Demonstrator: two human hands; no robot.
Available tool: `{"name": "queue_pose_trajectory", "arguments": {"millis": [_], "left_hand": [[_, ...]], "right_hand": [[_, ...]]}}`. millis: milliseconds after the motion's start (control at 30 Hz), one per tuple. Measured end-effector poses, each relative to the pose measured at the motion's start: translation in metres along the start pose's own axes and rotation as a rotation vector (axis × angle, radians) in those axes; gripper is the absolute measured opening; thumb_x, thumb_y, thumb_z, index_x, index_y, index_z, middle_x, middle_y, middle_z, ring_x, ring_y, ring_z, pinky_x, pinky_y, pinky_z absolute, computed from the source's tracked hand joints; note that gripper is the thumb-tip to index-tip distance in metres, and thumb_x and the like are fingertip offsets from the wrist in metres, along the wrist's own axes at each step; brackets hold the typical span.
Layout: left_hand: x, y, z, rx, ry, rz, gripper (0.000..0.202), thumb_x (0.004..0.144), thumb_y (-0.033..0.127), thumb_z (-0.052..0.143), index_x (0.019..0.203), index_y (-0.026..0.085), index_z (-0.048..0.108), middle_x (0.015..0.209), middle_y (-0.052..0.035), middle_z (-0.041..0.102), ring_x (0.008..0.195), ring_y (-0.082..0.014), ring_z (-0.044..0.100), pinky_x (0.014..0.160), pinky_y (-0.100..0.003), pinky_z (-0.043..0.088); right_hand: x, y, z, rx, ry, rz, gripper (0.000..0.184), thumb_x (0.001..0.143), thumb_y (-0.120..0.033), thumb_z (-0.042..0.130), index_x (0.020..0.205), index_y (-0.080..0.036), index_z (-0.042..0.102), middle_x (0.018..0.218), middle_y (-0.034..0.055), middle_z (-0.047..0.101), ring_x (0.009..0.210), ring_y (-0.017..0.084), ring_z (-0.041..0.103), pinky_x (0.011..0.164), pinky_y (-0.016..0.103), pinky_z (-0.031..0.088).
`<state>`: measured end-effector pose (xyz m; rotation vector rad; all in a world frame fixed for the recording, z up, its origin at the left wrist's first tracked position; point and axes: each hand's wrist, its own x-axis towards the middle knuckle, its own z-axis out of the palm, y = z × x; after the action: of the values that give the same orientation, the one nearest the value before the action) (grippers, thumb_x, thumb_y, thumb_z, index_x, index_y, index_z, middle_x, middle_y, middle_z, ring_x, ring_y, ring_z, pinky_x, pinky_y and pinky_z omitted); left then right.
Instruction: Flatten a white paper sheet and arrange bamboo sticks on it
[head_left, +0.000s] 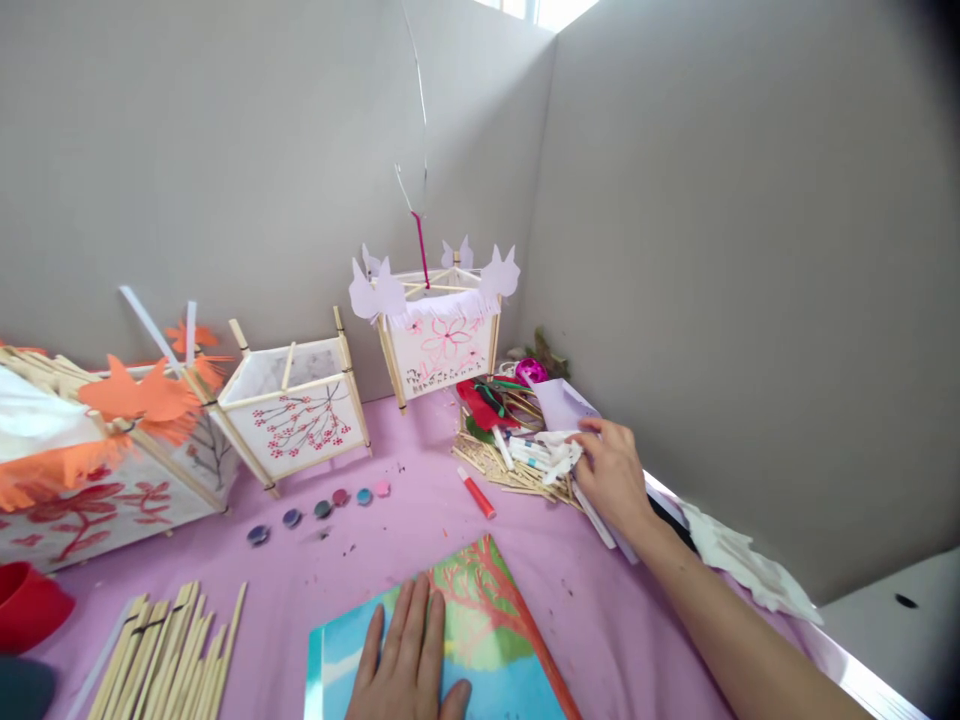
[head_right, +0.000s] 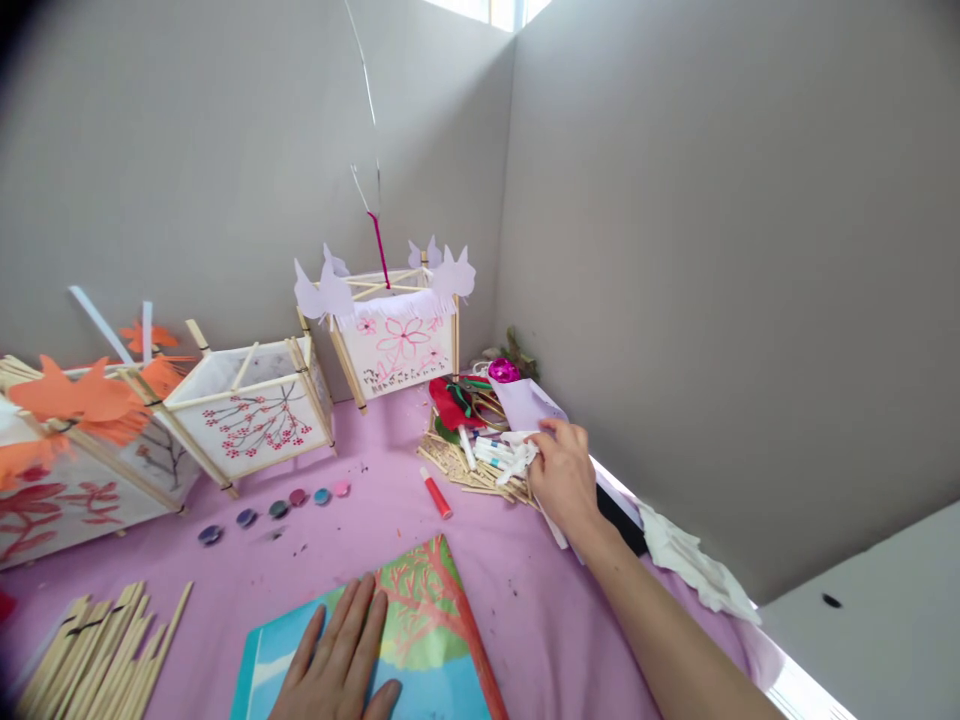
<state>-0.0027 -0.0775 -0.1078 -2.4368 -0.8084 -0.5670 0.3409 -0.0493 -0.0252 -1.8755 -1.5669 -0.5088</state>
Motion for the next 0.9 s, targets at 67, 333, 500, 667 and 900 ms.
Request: {"name": "queue_pose_trajectory", "arguments": {"millis": [67, 333, 500, 667, 900], "left_hand": [[-0.001, -0.001, 0.002, 0.001, -0.002, -0.003, 0.073, 0.086, 0.046, 0.042, 0.147, 0.012, 0.016, 0.134, -0.0119, 0.051, 0.122, -0.0263, 0.047, 0.095, -0.044, 0.034], [-0.005, -0.027, 0.001, -0.197, -0.19, 0.067, 0.074, 0.082, 0.062, 0.047, 0.144, 0.025, 0.027, 0.135, -0.01, 0.049, 0.118, -0.0249, 0.053, 0.087, -0.033, 0.048], [0.086, -0.025, -0.041, -0.422, -0.361, -0.194, 0.042, 0.087, 0.039, 0.049, 0.125, 0.022, 0.055, 0.131, -0.0097, 0.053, 0.115, -0.0228, 0.054, 0.091, -0.033, 0.05], [0.202, -0.013, -0.029, -0.549, -0.387, -0.287, 0.029, 0.087, 0.02, 0.045, 0.111, 0.02, 0.061, 0.114, -0.0083, 0.059, 0.107, -0.0213, 0.054, 0.093, -0.034, 0.045], [0.266, 0.003, 0.05, -0.424, -0.484, -0.604, 0.036, 0.086, 0.032, 0.046, 0.114, 0.009, 0.051, 0.093, -0.0163, 0.065, 0.088, -0.0294, 0.063, 0.076, -0.039, 0.048]], "right_hand": [[-0.001, 0.007, 0.003, -0.031, 0.021, 0.1, 0.028, 0.076, -0.012, 0.045, 0.09, -0.016, 0.069, 0.118, 0.0124, 0.053, 0.11, 0.029, 0.043, 0.092, 0.044, 0.041], [-0.004, 0.014, 0.011, 0.185, 0.012, 0.293, 0.032, 0.078, -0.019, 0.041, 0.094, -0.018, 0.068, 0.108, 0.0087, 0.063, 0.096, 0.023, 0.059, 0.086, 0.037, 0.046], [-0.005, 0.014, 0.012, 0.242, 0.012, 0.327, 0.033, 0.078, -0.021, 0.04, 0.096, -0.018, 0.068, 0.11, 0.0081, 0.061, 0.098, 0.023, 0.058, 0.087, 0.037, 0.045], [-0.004, 0.015, 0.012, 0.272, 0.011, 0.333, 0.033, 0.079, -0.022, 0.041, 0.097, -0.018, 0.068, 0.11, 0.0085, 0.061, 0.102, 0.023, 0.057, 0.09, 0.038, 0.044], [-0.005, 0.016, 0.013, 0.291, 0.049, 0.352, 0.031, 0.079, -0.021, 0.041, 0.096, -0.019, 0.067, 0.109, 0.0084, 0.062, 0.099, 0.023, 0.058, 0.089, 0.039, 0.045]]}}
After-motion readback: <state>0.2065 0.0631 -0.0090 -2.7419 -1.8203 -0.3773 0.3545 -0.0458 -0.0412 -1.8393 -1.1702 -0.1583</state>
